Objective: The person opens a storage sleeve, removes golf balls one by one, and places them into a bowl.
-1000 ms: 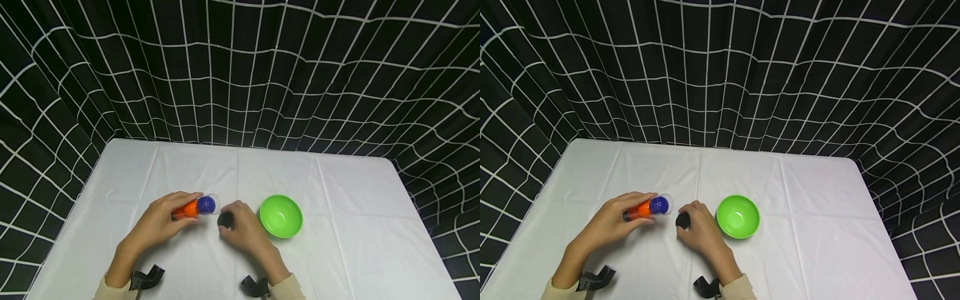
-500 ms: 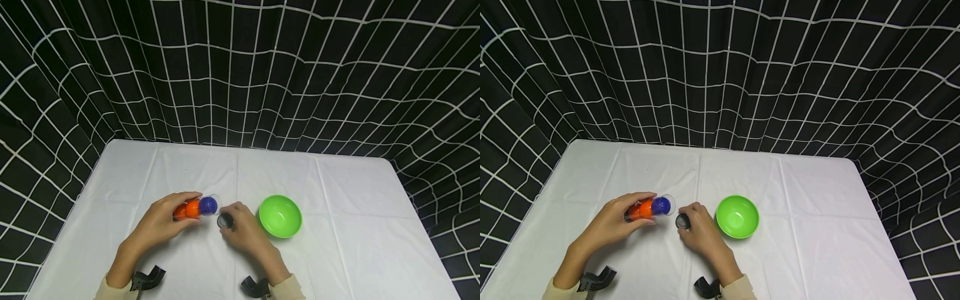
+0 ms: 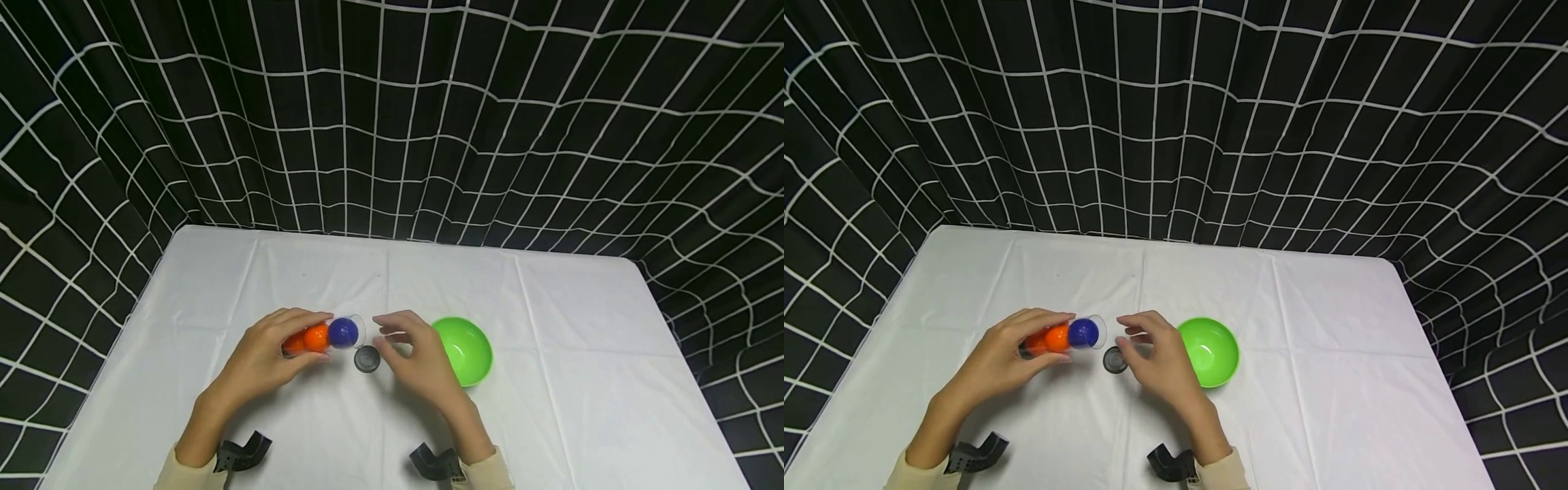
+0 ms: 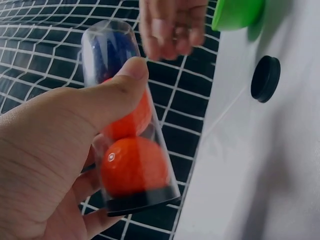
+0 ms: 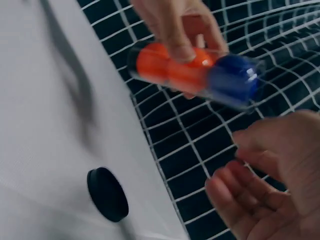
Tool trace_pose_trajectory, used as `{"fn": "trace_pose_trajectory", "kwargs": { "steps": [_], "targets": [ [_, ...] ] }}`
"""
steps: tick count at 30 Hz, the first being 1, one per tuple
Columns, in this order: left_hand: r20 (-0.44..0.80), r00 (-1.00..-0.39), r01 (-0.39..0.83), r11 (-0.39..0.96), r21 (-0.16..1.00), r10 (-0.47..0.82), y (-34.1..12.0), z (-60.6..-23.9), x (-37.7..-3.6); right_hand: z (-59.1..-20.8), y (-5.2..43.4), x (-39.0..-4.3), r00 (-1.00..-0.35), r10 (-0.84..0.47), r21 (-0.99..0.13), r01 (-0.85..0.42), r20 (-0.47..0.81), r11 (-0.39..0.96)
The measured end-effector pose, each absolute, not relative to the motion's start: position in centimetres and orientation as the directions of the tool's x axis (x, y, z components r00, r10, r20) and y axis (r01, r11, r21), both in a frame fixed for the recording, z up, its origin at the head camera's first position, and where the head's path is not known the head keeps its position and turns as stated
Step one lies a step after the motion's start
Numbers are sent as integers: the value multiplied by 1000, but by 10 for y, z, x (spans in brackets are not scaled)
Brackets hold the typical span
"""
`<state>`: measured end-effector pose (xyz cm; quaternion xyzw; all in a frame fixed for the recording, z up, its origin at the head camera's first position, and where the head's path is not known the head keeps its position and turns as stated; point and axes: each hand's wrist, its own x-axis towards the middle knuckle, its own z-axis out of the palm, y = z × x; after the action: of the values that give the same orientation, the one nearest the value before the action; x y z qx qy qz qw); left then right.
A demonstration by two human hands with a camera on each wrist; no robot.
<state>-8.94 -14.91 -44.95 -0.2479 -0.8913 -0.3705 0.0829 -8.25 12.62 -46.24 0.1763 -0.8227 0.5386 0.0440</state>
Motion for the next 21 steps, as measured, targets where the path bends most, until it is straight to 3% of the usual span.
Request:
{"fn": "trace_pose_trajectory", "kwargs": {
  "steps": [9,21],
  "targets": [
    [379,-840,542,627,559,389,-138,-446,-94,-455,134,-78,-930,-261,-954,-289,259,85],
    [412,-804,586,687,430,428,-112,-426,-105,-455,143,-80,-950,-210,-968,-246,230,52]
  ]
}}
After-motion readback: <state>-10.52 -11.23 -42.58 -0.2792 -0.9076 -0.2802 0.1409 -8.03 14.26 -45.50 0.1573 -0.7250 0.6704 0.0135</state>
